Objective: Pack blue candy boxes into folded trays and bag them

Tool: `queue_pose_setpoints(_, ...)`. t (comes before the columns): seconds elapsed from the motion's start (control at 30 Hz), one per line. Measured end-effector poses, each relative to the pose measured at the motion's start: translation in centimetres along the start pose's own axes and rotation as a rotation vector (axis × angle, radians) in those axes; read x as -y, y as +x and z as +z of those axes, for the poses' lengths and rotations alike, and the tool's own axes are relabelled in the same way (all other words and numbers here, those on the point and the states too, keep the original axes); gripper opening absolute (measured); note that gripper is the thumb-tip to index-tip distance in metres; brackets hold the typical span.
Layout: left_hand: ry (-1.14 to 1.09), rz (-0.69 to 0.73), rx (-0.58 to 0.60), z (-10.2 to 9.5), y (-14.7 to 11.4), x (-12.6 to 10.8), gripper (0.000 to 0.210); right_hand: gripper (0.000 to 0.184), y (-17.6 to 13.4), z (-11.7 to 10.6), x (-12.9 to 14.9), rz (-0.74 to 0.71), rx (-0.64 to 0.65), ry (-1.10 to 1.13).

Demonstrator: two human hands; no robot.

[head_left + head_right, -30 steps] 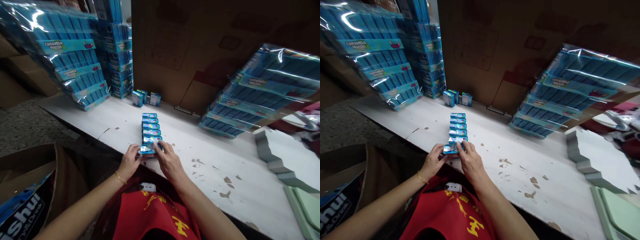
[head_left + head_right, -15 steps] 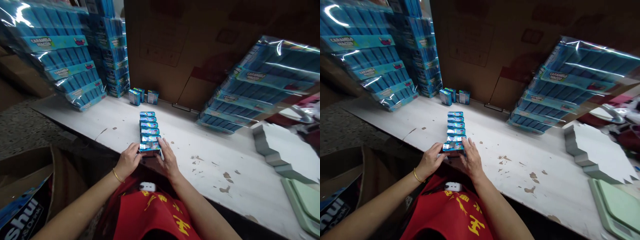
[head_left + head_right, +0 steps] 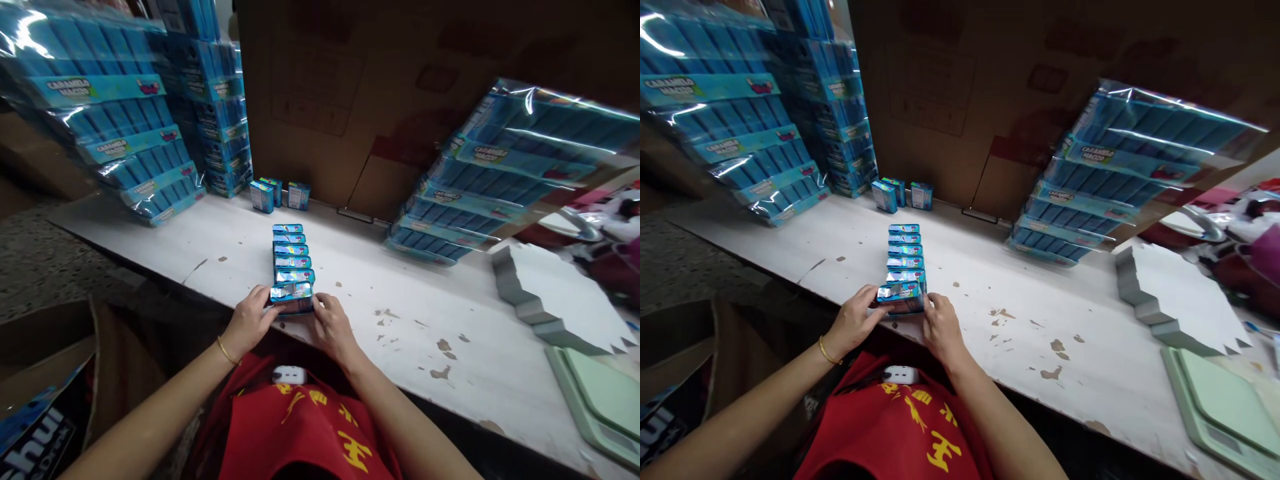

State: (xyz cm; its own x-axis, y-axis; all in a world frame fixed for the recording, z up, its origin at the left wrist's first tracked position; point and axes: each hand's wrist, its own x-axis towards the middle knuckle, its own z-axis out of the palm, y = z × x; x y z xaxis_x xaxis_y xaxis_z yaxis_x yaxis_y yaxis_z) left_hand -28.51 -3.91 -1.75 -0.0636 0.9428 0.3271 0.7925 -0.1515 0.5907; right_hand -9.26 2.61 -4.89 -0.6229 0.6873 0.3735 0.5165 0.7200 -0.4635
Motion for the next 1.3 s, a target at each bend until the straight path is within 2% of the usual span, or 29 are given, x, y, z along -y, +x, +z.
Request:
queue_pose_setpoints(0.17, 0.268, 0.065, 0.105, -0.7, 0.8, -0.9, 0.012, 0.039, -0.3, 0.4, 0.7, 0.053, 0.107, -0.151)
queue_pose_setpoints(0.33, 0.210, 0.057, 0.127, -0.9, 1.3, -1.1, 0.016, 0.016, 0.9, -1.4, -0.7, 0.037, 0.172, 0.029)
queue_pose_setpoints(0.43, 0.205, 0.027, 0.116, -1.1, 1.4, -1.1, 0.018, 0.018, 2.6, -3.6, -0.9, 0.067, 0.082, 0.140)
queue_pose_setpoints(0.53, 0.245, 0.018, 0.131, -1.2, 1.5, -1.3, 0.018, 0.021, 3.8, -5.1, -0.2, -0.035, 0.012, 0.102)
queue_pose_setpoints(0.63, 0.312, -0.007, 0.169, -1.0, 1.5, -1.5, 0.018, 0.016, 3.7, -4.6, 0.3, -0.143, 0.012, 0.059)
queue_pose_setpoints(0.8, 0.388, -0.067, 0.186, -0.3, 0.8, -1.4, 0.015, 0.025, 2.1, -2.1, -0.2, -0.195, -0.125, 0.045)
queue_pose_setpoints(0.9, 0.328, -0.063, 0.157, -0.1, 0.2, -1.0, 0.016, 0.022, 2.0, -2.7, -0.3, -0.195, -0.100, 0.142)
queue_pose_setpoints(1.0, 0.168, -0.091, 0.064, -0.3, 0.0, -0.8, 0.025, 0.019, 3.0, -4.8, 0.9, -0.067, -0.077, 0.245)
queue_pose_setpoints(1.1, -0.002, -0.108, -0.053, -0.4, 0.1, -1.0, 0.040, 0.023, 4.6, -6.2, 3.1, 0.139, -0.051, 0.191)
queue_pose_setpoints(1.2, -0.082, -0.102, -0.093, -0.4, 0.3, -1.4, 0.033, 0.022, 6.2, -5.7, 4.8, 0.277, 0.090, 0.085)
queue_pose_setpoints(1.3, -0.133, -0.122, -0.085, -0.3, 0.4, -1.5, 0.030, 0.015, 6.9, -4.6, 5.1, 0.377, 0.168, 0.073)
